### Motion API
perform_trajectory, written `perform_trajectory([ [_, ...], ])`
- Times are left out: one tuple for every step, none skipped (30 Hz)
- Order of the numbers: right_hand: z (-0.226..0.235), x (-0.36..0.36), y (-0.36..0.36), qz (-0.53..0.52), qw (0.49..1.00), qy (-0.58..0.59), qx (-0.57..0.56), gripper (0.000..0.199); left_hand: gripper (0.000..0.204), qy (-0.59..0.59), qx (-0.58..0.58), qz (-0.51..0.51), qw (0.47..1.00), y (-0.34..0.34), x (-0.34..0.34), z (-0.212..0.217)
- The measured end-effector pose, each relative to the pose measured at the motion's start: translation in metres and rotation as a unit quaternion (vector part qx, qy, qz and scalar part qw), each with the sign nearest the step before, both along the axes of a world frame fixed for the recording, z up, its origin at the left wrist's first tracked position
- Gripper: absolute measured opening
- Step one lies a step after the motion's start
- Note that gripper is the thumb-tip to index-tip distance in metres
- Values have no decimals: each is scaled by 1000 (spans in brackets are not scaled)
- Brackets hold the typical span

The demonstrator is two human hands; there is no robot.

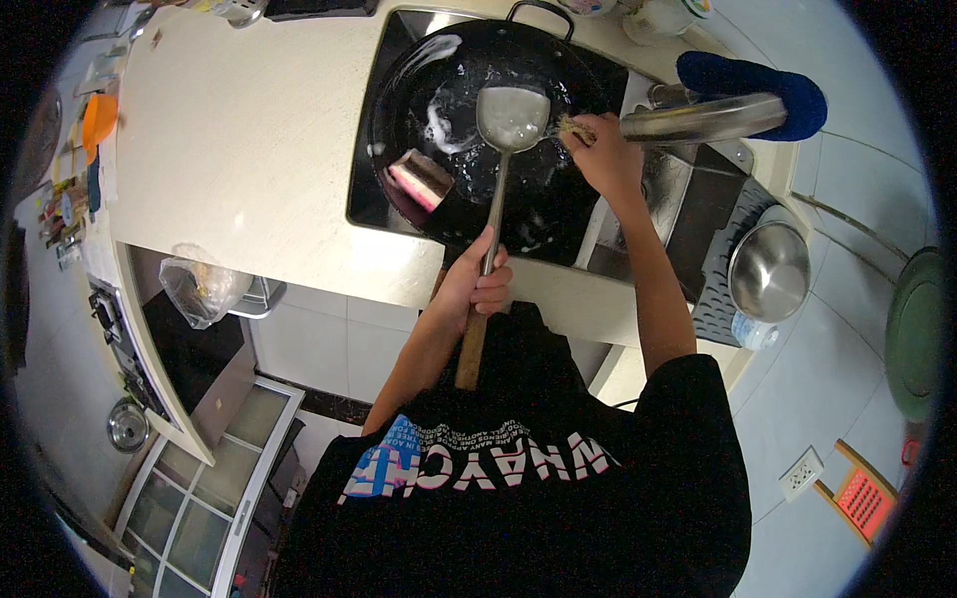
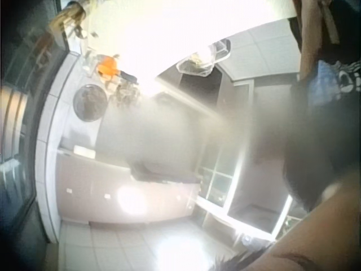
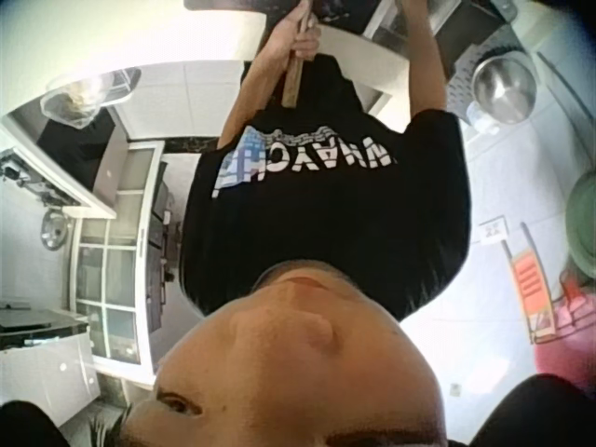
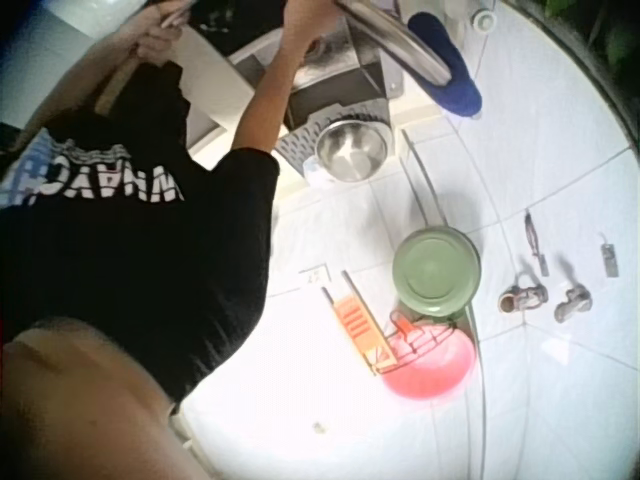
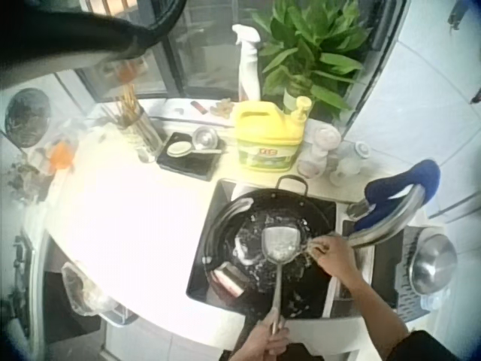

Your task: The person washes a wok and a ladle in the kitchen sink. They use a blue cloth, a pink sponge, and a yellow scouring pad to scrub the utensils under running water.

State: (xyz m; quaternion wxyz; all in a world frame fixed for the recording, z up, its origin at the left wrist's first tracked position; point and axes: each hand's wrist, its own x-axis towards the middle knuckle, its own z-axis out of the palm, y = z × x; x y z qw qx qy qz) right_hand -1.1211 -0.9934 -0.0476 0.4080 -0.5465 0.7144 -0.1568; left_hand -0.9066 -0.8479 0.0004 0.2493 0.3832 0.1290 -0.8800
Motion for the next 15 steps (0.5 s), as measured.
perform_trajectory([
  [-3, -5, 4, -11, 1000, -15, -15, 43, 46, 12, -9, -8, 1000, 0, 1, 2],
  [-7, -9, 8, -24, 999, -29, -30, 41, 45, 19, -24, -9, 1000, 2, 6, 5],
  [-11, -11, 15, 87, 979, 88, -160, 38, 45, 31, -40, -15, 999, 3, 11, 7],
  [12, 2, 18, 131, 958, 184, -180, 34, 44, 43, -59, -15, 997, 1, 15, 9],
  [17, 6, 19, 97, 973, 117, -176, 34, 45, 55, -65, -17, 996, 2, 19, 13],
  [22, 4, 22, 58, 982, 52, -172, 34, 46, 52, -66, -31, 996, 3, 24, 15],
  [23, 5, 22, 95, 968, 109, -206, 36, 47, 41, -72, -39, 996, 4, 29, 20],
  [29, 2, 23, 100, 972, 75, -201, 34, 47, 31, -79, -46, 995, 5, 34, 27],
  [46, 9, 24, 110, 974, 35, -195, 33, 47, 25, -82, -45, 995, 8, 40, 32],
  [58, 15, 27, 118, 975, -5, -190, 31, 47, 20, -86, -44, 995, 10, 45, 36],
  [62, 18, 31, 112, 969, -9, -220, 28, 48, 14, -91, -42, 995, 12, 50, 39],
  [61, 20, 35, 126, 952, 43, -276, 28, 47, 3, -98, -47, 994, 14, 54, 41],
  [53, 20, 41, 137, 930, 96, -328, 27, 47, -8, -103, -54, 993, 16, 57, 40],
  [41, 20, 48, 148, 902, 148, -377, 27, 47, -19, -109, -59, 992, 18, 60, 40],
  [22, 8, 53, 250, 910, 218, -249, 25, 46, -38, -100, -58, 993, 18, 60, 42],
])
